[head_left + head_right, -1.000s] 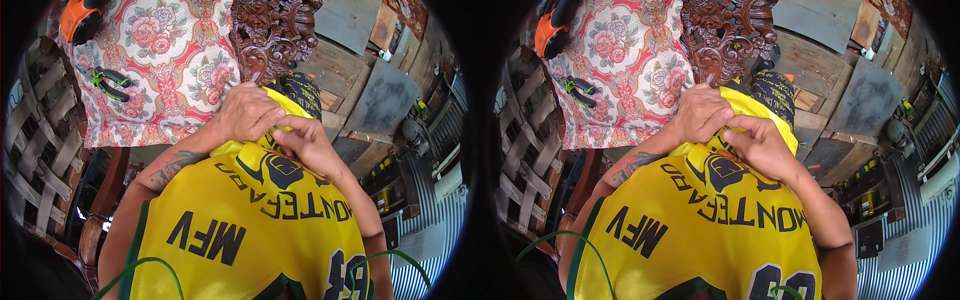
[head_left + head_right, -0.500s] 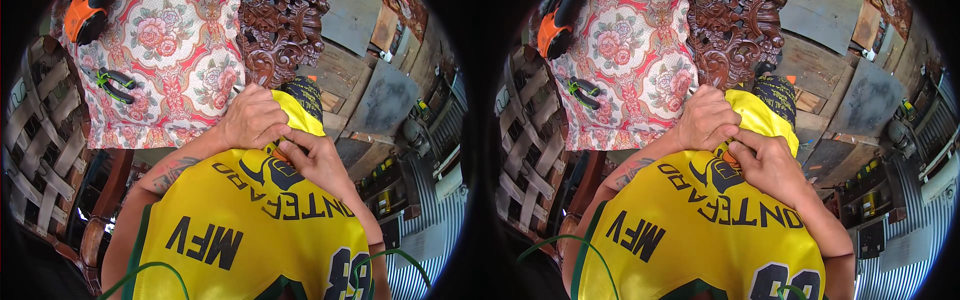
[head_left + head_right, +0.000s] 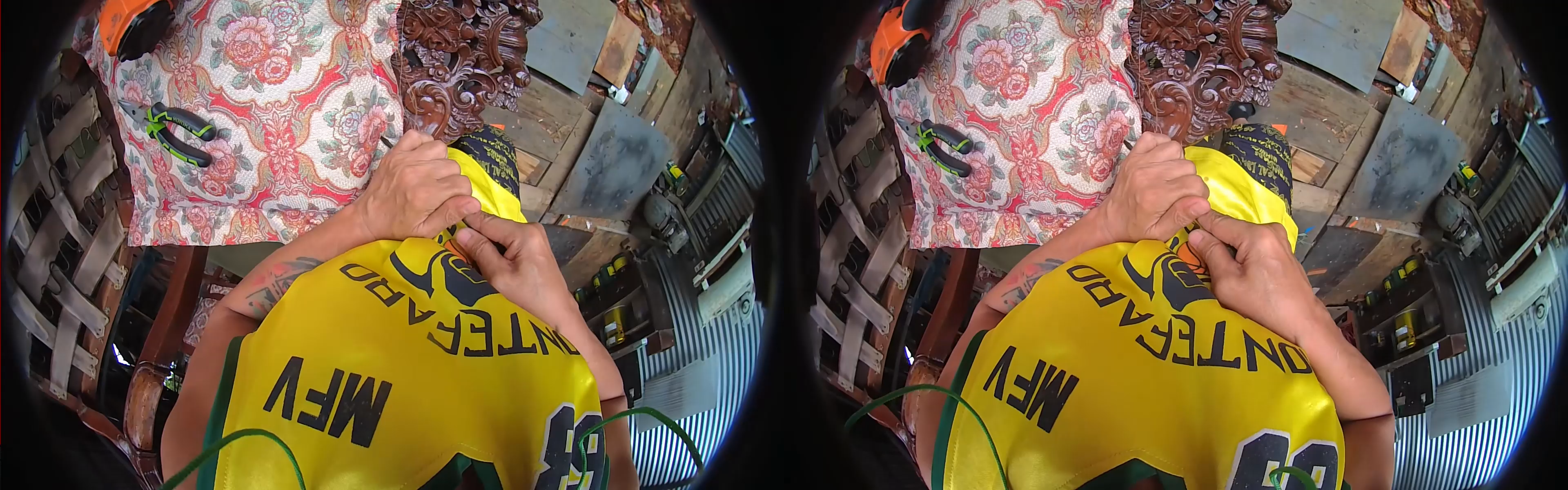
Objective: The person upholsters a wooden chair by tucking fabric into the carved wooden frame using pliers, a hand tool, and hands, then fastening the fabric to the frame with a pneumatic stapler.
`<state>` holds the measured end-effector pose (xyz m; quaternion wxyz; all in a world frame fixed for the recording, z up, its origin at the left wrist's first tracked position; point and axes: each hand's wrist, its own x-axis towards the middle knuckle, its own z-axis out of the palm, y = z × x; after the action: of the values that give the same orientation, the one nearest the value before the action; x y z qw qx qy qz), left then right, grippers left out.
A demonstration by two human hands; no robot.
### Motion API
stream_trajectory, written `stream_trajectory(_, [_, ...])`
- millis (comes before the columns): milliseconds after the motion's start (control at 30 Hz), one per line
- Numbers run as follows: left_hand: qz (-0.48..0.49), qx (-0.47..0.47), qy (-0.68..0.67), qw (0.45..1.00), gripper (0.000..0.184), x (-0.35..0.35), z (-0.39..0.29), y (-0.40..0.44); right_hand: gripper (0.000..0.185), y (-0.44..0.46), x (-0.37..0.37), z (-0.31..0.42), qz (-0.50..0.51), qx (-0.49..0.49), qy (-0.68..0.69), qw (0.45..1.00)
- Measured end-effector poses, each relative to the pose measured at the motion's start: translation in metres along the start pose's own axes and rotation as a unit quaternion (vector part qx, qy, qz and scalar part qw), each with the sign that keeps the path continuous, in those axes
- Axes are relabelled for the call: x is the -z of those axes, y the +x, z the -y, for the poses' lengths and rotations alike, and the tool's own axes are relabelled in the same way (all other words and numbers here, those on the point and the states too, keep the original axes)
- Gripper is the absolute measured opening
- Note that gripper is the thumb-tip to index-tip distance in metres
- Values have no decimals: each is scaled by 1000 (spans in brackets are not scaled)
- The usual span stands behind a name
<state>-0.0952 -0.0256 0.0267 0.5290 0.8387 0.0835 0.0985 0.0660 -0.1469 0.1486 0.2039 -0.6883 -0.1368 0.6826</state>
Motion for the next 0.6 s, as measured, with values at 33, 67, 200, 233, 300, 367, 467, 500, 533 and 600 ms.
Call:
stream_trajectory(33, [-2,-1,1,1000,36,0,0,0,23,0,0,0,1,0,8,1000])
stream_trajectory(67, [-3,1,2,1000,36,1,0,0,22,2,1,0,2,1,16,1000])
stream_trajectory(200, [1,3,-3,1000,36,1,0,0,22,2,3,3,12,-8,13,1000])
stream_trajectory(233, [3,4,-5,1000,36,1,0,0,21,2,3,3,14,-10,15,1000])
stream_trajectory(300, [2,3,-3,1000,36,2,-1,0,21,3,3,3,17,-12,16,1000])
stream_trajectory(367, [1,1,-1,1000,36,2,-1,0,21,3,2,1,18,-5,38,999])
stream_trajectory(467, [-6,1,-5,1000,36,2,-1,0,22,3,3,1,20,-9,21,1000])
stream_trajectory(500, [4,-1,-4,1000,34,4,-1,0,22,2,2,1,20,-11,21,1000])
stream_trajectory(533, [12,-5,-2,1000,31,4,0,0,23,2,1,2,17,-12,35,999])
stream_trajectory(600, [-18,-10,-1,1000,27,1,-2,0,25,-1,2,4,13,-14,50,999])
